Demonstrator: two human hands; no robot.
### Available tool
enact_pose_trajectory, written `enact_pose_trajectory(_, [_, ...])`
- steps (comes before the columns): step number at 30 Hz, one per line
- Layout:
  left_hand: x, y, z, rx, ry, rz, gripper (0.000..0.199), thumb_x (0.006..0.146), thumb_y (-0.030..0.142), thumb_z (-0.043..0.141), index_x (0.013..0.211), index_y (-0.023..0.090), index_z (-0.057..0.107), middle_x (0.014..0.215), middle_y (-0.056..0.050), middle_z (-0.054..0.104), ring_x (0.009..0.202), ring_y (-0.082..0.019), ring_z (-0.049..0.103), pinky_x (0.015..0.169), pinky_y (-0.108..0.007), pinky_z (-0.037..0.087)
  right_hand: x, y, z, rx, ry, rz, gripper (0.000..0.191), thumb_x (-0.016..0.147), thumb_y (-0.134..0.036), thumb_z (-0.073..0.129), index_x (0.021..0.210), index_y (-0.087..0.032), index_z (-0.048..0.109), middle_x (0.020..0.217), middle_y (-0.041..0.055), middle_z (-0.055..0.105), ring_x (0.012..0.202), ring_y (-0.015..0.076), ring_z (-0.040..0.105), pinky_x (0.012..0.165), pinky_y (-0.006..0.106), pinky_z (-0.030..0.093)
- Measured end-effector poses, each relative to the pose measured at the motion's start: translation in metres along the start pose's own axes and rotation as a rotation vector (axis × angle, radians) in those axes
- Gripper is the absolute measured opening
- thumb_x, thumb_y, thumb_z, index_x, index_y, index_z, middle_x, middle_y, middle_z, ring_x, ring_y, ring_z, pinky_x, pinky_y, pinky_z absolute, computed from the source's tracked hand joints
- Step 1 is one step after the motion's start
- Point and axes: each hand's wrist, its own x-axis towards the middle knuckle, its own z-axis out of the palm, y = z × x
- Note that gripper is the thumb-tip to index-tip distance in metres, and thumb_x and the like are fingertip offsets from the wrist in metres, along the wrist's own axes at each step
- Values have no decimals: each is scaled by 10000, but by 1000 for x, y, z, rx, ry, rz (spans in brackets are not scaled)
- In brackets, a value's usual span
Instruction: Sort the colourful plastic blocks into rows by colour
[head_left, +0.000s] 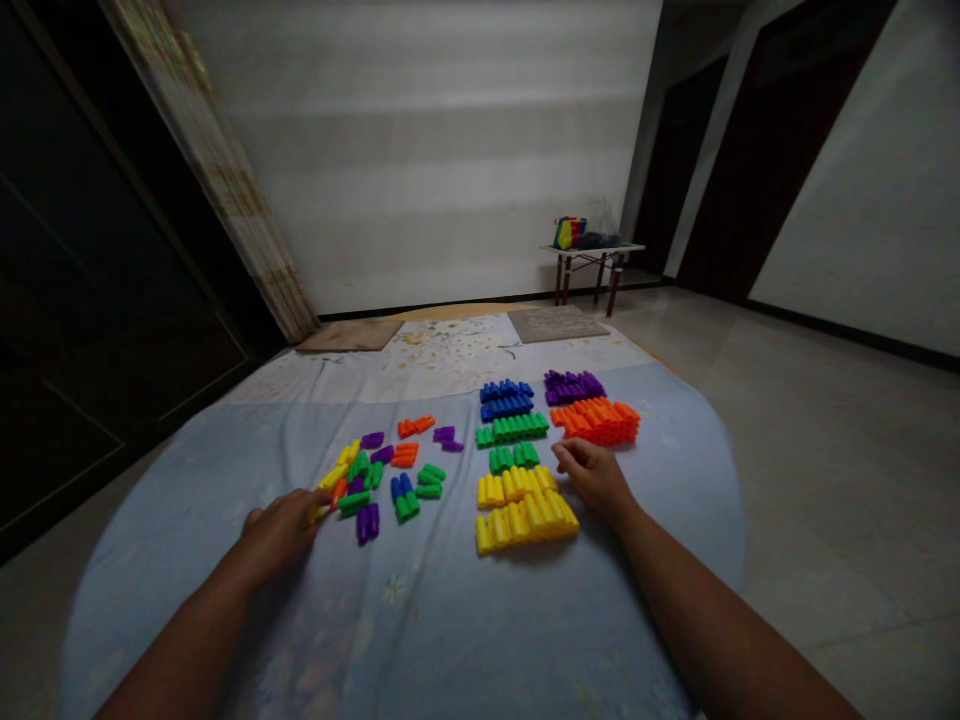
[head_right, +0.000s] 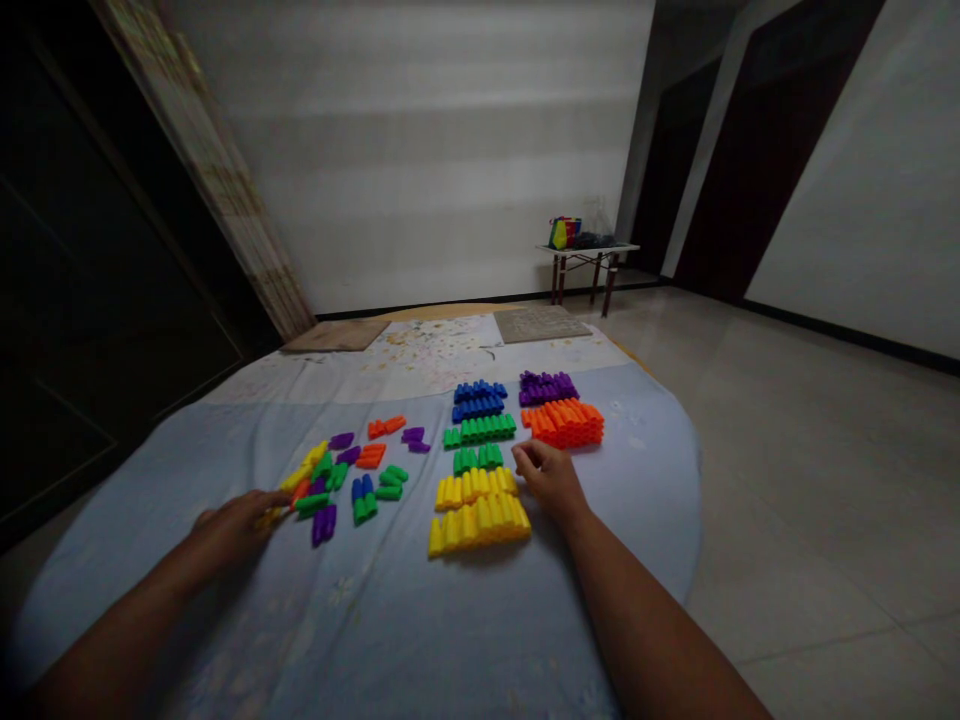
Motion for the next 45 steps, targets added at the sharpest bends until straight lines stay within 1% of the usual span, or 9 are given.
enact_pose_trajectory(4, [-3, 10, -12, -49, -46, -45, 419, 724, 441, 438, 1046, 215, 581, 983, -87, 651, 887, -263, 603, 751, -361, 420, 0, -1, 0, 7, 6, 1, 274, 803, -404, 486, 723, -171, 606, 583, 1, 593, 563, 142, 574, 554, 242, 432])
enact_pose_trajectory(9, [-15, 57, -18, -261, -71, -17, 512, 701, 594, 431, 1016, 198, 511, 798, -31, 646, 712, -195, 604, 617, -277, 413, 1, -1, 0, -9, 10, 0, 272, 806, -398, 486, 732, -167, 608, 586, 3, 599, 563, 139, 573, 562, 241, 429])
enact_pose_trajectory(13, [-26, 103, -1, -240, -183, 85, 436, 741, 574, 391, 926, 201, 522, 669, -2, 614, 614, -167, 569, 532, -248, 348, 2, 0, 1, -6, 14, -4, 284, 805, -412, 489, 737, -167, 617, 582, 5, 601, 555, 139, 569, 552, 239, 425])
enact_pose_trajectory(18, [-33, 134, 21, -115, -219, 163, 386, 766, 548, 386, 852, 213, 559, 787, -49, 648, 737, -198, 589, 570, -253, 321, 3, -2, 1, 9, 13, -18, 274, 809, -399, 487, 733, -170, 617, 577, -2, 595, 545, 130, 558, 539, 229, 417])
enact_pose_trajectory(24, [-29, 135, 3, -99, -294, 161, 513, 718, 628, 401, 990, 232, 579, 878, -49, 655, 796, -219, 597, 610, -274, 372, 4, -5, 4, 28, -3, -31, 250, 811, -371, 484, 756, -169, 620, 591, 1, 592, 555, 132, 555, 535, 227, 416])
enact_pose_trajectory(28, [-23, 124, -4, -142, -364, 227, 625, 613, 504, 597, 1176, 245, 513, 1161, -50, 575, 1030, -226, 539, 853, -302, 385, 5, -6, 6, 30, -21, -39, 255, 819, -367, 476, 766, -168, 625, 610, 7, 604, 569, 134, 563, 551, 228, 424])
enact_pose_trajectory(31, [-21, 118, -1, -159, -442, 299, 565, 616, 419, 610, 1155, 274, 527, 1259, -31, 507, 1137, -226, 472, 947, -308, 337, 6, -6, 7, 26, -28, -29, 251, 820, -359, 476, 763, -168, 628, 613, 7, 607, 565, 132, 557, 545, 224, 421])
enact_pose_trajectory(37, [-26, 121, 6, -225, -432, 326, 444, 685, 409, 539, 1102, 254, 545, 1171, -40, 543, 1066, -214, 505, 918, -322, 368, 4, -7, 10, 36, -51, -26, 249, 829, -346, 469, 771, -164, 629, 607, 4, 605, 555, 126, 553, 533, 216, 413])
enact_pose_trajectory(45, [-34, 159, 5, -330, -327, 409, 443, 728, 397, 515, 1148, 257, 512, 1080, -40, 552, 876, -171, 550, 827, -298, 415, 2, -8, 4, 31, -32, -46, 236, 827, -351, 472, 770, -177, 620, 597, 0, 596, 554, 127, 552, 542, 223, 420])
